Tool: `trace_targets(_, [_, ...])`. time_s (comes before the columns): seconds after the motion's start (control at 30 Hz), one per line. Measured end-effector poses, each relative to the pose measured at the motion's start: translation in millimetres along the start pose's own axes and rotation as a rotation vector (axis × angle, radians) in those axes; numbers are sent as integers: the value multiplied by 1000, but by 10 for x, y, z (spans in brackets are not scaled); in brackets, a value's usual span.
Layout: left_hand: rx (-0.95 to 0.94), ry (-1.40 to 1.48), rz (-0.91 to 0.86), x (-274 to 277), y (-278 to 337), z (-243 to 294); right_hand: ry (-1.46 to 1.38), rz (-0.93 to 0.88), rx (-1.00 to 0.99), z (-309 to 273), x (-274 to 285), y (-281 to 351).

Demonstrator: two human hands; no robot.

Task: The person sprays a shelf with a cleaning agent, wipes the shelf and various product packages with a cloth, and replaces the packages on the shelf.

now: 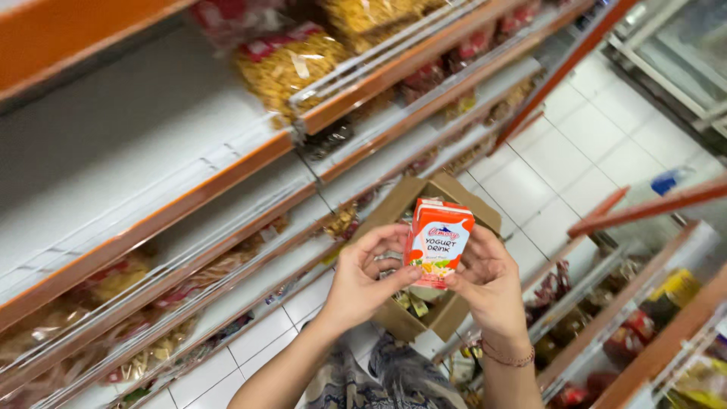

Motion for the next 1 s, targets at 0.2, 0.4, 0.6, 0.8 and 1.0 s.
trace_targets(0.2, [-218, -64, 81, 460, 390, 1167, -9, -258, 121, -284, -1168, -470])
trace_targets(0.4, [-397, -212, 203, 960, 885, 2218, -7, -407, 210, -508, -2385, -720])
trace_targets(0.6, [-550, -417, 239, 1246, 1257, 3013, -19, -463, 340, -697, -3280, -828])
trace_targets(0.8, [-706, -633, 333, 1313, 1371, 3497, 43, -199, 399, -787, -3619, -933])
trace_targets(1.0, [-1035, -992, 501, 1074, 1241, 3664, 269, 16, 682, -1150, -3599, -1002])
Point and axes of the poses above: each hand's wrist, its own y-axis away from the middle knuckle, its own x-axis out of the back of the hand, z = x × y, the point moved 9 cm from there along -y, towards the middle knuckle, and after that the axes turned 15 degrees about y, right-handed, at the moved point
